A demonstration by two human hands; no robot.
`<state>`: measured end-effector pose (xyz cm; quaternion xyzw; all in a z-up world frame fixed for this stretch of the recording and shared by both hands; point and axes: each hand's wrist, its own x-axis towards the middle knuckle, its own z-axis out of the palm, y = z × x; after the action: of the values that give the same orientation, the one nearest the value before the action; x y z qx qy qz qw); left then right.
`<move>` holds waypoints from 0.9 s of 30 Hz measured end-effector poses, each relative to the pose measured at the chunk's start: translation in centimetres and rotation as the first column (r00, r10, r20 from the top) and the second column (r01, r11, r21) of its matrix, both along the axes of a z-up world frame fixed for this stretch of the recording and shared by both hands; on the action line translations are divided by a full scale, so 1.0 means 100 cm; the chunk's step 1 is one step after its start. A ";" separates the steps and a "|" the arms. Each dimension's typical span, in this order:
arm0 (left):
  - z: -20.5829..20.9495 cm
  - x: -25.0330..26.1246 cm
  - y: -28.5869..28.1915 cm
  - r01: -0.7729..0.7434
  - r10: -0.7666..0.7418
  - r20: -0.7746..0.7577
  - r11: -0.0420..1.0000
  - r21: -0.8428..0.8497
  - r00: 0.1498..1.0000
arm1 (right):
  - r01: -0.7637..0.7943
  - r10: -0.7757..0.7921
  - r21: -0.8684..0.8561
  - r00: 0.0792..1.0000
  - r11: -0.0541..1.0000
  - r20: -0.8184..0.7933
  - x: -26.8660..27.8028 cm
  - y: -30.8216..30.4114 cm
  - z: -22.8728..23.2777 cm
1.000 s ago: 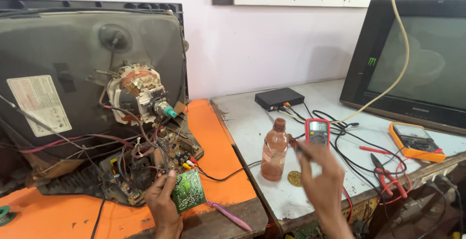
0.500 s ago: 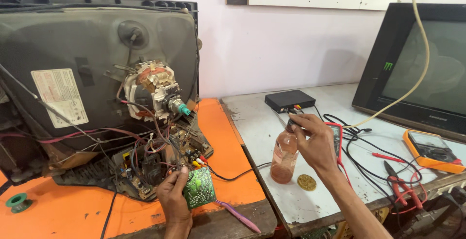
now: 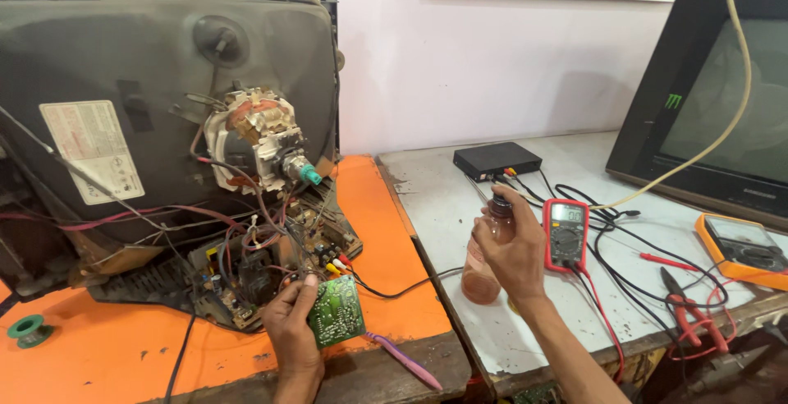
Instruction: The person cleans a small green circuit board using a toothbrush and liquid from a plastic bottle. They then use a soldering iron to apply heat to specific points on the board while holding a spool of solder wire.
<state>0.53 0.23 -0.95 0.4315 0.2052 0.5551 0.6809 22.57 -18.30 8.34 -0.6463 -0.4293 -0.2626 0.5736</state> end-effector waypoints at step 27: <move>-0.001 0.001 0.003 0.028 -0.031 -0.028 0.993 -0.112 0.999 | -0.208 0.265 0.230 0.931 0.951 -0.252 0.013 0.026 -0.013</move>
<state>0.68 0.52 -1.05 0.4038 0.2397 0.5262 0.7089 23.85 -15.65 7.08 -0.5594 -0.3903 -0.1391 0.7180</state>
